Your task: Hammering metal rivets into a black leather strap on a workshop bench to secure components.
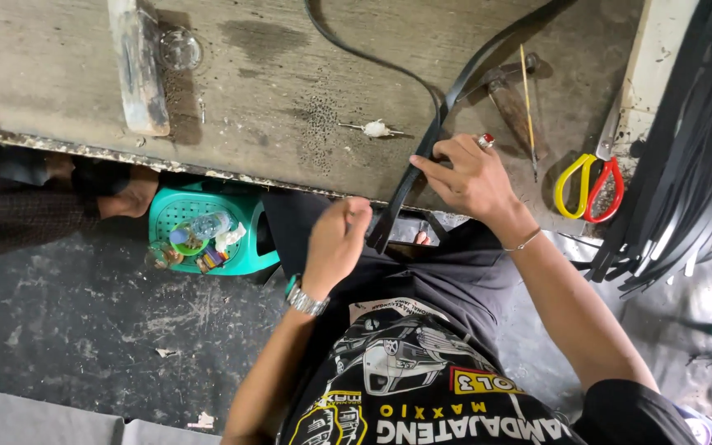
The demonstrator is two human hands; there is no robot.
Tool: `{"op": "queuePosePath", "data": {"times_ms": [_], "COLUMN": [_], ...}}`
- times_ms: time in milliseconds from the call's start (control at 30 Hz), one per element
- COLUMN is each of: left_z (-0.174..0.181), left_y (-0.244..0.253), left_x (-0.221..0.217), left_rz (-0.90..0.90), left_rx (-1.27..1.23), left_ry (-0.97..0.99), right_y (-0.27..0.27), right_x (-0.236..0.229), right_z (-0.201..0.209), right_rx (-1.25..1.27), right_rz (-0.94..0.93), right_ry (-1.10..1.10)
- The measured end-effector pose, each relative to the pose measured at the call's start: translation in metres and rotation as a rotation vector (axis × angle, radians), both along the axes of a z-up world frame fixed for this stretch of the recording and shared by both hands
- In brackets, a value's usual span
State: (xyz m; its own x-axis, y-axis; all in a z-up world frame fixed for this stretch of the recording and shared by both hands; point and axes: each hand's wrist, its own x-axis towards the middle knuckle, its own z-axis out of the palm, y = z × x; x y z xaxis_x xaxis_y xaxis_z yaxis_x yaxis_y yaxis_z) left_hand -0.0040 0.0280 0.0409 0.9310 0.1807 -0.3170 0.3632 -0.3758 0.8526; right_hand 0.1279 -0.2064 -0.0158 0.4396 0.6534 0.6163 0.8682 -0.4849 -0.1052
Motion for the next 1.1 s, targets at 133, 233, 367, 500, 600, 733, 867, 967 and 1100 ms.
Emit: {"op": "queuePosePath", "data": {"times_ms": [133, 233, 367, 500, 600, 733, 867, 967, 1100], "left_z": [-0.036, -0.024, -0.062, -0.025, -0.001, -0.032, -0.048, -0.055, -0.069], "left_y": [-0.012, -0.018, -0.006, 0.018, 0.042, 0.067, 0.081, 0.083, 0.087], "left_x": [-0.013, -0.010, -0.010, 0.012, 0.032, 0.043, 0.056, 0.066, 0.071], "left_rz": [-0.022, -0.044, -0.203, -0.306, -0.347, -0.422, -0.469, -0.474, -0.437], "left_rx": [-0.460, -0.548, -0.172, -0.007, 0.187, 0.686, 0.920, 0.982, 0.941], "left_ry": [0.257, 0.178, -0.031, -0.038, -0.022, -0.278, -0.621, -0.748, -0.792], "right_y": [-0.008, -0.008, 0.006, 0.008, 0.011, 0.021, 0.029, 0.021, 0.028], "right_x": [0.000, 0.004, 0.013, 0.016, 0.021, 0.018, 0.000, -0.005, -0.005], "right_z": [0.001, 0.005, 0.032, 0.012, -0.010, -0.012, 0.023, -0.008, -0.005], "right_rx": [-0.052, -0.072, -0.072, -0.073, -0.085, -0.048, -0.074, -0.097, -0.059], "right_rz": [0.020, 0.039, 0.123, 0.117, 0.066, 0.012, -0.103, -0.179, -0.203], "right_ry": [0.064, 0.051, 0.094, 0.106, 0.028, -0.017, -0.029, -0.009, 0.001]}}
